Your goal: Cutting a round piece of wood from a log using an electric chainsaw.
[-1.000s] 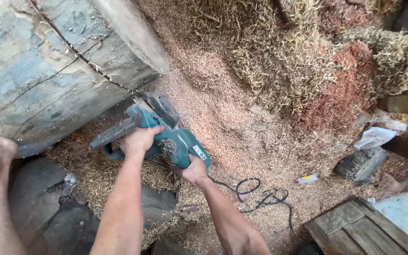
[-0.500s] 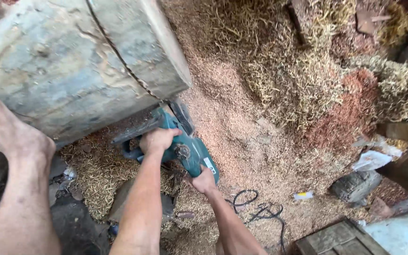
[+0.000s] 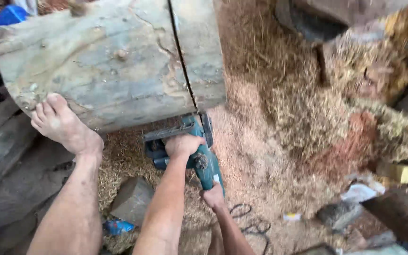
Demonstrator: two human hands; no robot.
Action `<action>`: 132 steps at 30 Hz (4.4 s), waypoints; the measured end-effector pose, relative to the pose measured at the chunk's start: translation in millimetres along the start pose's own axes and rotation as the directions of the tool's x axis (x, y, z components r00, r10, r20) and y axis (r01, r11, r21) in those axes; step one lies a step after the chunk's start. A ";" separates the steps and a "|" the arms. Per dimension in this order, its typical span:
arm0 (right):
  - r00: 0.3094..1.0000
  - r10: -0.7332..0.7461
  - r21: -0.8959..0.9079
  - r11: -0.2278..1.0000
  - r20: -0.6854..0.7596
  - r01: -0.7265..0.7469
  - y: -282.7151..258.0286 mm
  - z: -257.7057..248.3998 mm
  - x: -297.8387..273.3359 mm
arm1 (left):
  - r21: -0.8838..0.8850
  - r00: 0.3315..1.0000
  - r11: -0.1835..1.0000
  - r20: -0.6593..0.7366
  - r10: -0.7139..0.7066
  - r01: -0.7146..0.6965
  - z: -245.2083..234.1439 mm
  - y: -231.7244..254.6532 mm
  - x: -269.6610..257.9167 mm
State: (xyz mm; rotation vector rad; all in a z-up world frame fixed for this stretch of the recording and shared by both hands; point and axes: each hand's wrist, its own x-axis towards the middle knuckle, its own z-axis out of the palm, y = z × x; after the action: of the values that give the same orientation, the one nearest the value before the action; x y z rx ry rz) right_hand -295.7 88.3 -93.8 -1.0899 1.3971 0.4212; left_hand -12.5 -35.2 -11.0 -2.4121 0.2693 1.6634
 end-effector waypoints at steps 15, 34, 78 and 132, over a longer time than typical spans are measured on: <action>0.998 0.061 -0.020 0.998 -0.005 -0.061 -86.9 -4.8 18.1 | 0.070 0.994 0.997 -0.101 0.035 -0.028 -28.6 11.2 17.4; 0.995 0.096 -0.046 0.994 0.010 -0.095 -73.2 -6.2 4.9 | 0.057 0.998 0.998 -0.059 -0.012 0.015 -17.1 12.9 19.7; 0.996 0.067 -0.117 0.990 -0.055 -0.073 -85.0 7.2 33.2 | -0.010 0.997 0.999 -0.063 0.040 -0.040 -53.9 17.6 33.4; 0.983 0.143 -0.157 0.975 -0.113 -0.160 -141.8 0.6 -4.0 | -0.091 0.999 0.995 0.019 0.037 -0.035 -80.4 17.4 41.6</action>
State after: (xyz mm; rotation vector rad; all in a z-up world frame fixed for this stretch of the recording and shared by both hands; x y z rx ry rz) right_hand -183.1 21.2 -39.5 -1.1555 1.5631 0.6082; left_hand 69.8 -74.7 -23.0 -2.4672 0.2398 1.7515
